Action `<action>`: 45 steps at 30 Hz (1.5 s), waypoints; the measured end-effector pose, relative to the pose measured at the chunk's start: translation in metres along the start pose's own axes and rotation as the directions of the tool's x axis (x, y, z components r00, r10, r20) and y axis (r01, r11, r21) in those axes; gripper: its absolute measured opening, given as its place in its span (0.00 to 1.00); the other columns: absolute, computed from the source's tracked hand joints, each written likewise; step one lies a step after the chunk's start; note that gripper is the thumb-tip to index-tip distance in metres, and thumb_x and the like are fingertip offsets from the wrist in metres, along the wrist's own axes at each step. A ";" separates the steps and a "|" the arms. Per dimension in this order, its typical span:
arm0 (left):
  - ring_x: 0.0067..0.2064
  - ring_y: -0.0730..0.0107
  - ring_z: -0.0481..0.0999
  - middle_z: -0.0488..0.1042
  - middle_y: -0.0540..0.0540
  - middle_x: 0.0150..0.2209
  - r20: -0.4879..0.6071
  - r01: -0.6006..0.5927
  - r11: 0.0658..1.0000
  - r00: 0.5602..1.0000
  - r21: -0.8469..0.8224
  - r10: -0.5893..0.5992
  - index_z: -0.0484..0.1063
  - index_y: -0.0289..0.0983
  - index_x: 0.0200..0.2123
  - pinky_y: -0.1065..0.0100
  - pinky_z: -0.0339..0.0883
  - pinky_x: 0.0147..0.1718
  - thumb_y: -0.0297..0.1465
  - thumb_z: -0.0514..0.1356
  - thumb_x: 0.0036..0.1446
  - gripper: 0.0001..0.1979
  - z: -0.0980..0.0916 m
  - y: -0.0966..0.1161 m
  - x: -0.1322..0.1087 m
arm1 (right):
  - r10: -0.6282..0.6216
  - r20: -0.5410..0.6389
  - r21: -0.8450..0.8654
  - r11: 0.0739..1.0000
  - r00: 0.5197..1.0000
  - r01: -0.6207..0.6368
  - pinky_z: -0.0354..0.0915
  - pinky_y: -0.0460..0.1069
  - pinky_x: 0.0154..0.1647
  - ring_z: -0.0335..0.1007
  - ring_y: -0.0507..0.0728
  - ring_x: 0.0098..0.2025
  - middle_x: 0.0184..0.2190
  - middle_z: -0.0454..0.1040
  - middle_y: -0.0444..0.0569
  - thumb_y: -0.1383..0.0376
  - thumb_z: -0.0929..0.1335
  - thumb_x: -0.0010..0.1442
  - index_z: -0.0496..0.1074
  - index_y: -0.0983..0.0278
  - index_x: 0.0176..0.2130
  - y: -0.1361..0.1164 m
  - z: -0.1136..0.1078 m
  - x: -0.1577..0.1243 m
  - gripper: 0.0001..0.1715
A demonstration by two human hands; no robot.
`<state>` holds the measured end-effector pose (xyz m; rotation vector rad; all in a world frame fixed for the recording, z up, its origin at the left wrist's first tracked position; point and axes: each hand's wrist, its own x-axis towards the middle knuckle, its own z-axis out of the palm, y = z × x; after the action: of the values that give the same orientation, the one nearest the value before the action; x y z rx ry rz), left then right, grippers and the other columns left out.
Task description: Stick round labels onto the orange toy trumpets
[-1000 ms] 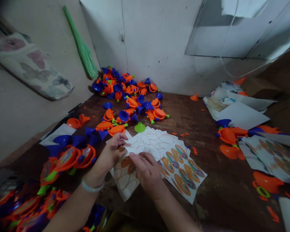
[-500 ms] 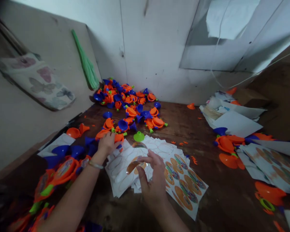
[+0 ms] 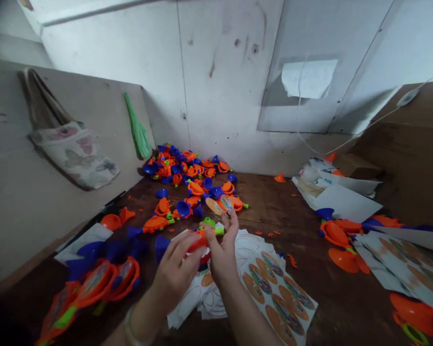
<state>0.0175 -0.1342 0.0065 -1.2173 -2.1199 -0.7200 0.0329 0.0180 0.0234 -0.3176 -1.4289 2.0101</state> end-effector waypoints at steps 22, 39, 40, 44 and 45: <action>0.69 0.38 0.79 0.72 0.34 0.74 0.108 0.143 -0.022 0.631 -0.990 -0.769 0.76 0.47 0.66 0.48 0.80 0.62 0.52 0.79 0.55 0.39 -0.024 0.058 -0.027 | -0.259 0.192 -0.065 0.959 0.947 0.275 0.81 0.46 0.38 0.80 0.51 0.39 0.44 0.78 0.39 0.73 0.76 0.66 0.58 0.39 0.72 -0.072 -0.005 -0.070 0.48; 0.75 0.47 0.72 0.71 0.39 0.75 -0.016 0.131 0.147 0.690 -0.980 -0.724 0.75 0.47 0.65 0.52 0.70 0.72 0.39 0.75 0.64 0.29 -0.025 0.060 -0.018 | -0.385 0.281 -0.132 0.892 0.879 0.433 0.84 0.47 0.41 0.81 0.52 0.42 0.48 0.75 0.41 0.80 0.74 0.64 0.54 0.38 0.75 -0.063 0.004 -0.082 0.57; 0.75 0.47 0.72 0.71 0.39 0.75 -0.019 0.128 0.147 0.690 -0.981 -0.723 0.75 0.47 0.65 0.52 0.72 0.71 0.38 0.75 0.64 0.28 -0.025 0.060 -0.018 | -0.389 0.282 -0.138 0.888 0.877 0.439 0.83 0.47 0.41 0.81 0.52 0.42 0.48 0.75 0.41 0.80 0.74 0.64 0.54 0.38 0.75 -0.063 0.004 -0.082 0.57; 0.75 0.43 0.72 0.70 0.38 0.76 0.014 0.161 0.126 0.667 -0.979 -0.745 0.74 0.46 0.64 0.50 0.75 0.68 0.38 0.75 0.64 0.27 -0.026 0.062 -0.015 | -0.403 0.278 -0.166 0.874 0.872 0.457 0.84 0.48 0.42 0.81 0.53 0.43 0.47 0.75 0.42 0.79 0.75 0.63 0.53 0.39 0.75 -0.063 0.004 -0.081 0.57; 0.75 0.42 0.72 0.69 0.37 0.76 0.027 0.182 0.122 0.654 -0.976 -0.756 0.74 0.46 0.63 0.48 0.74 0.69 0.38 0.75 0.64 0.27 -0.027 0.063 -0.015 | -0.402 0.275 -0.173 0.873 0.873 0.456 0.84 0.49 0.42 0.81 0.53 0.43 0.47 0.75 0.42 0.79 0.75 0.64 0.53 0.39 0.75 -0.063 0.004 -0.082 0.56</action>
<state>0.0852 -0.1338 0.0249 -0.4800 -1.4737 -2.6077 0.1159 -0.0235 0.0693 0.1429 -1.7096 1.5512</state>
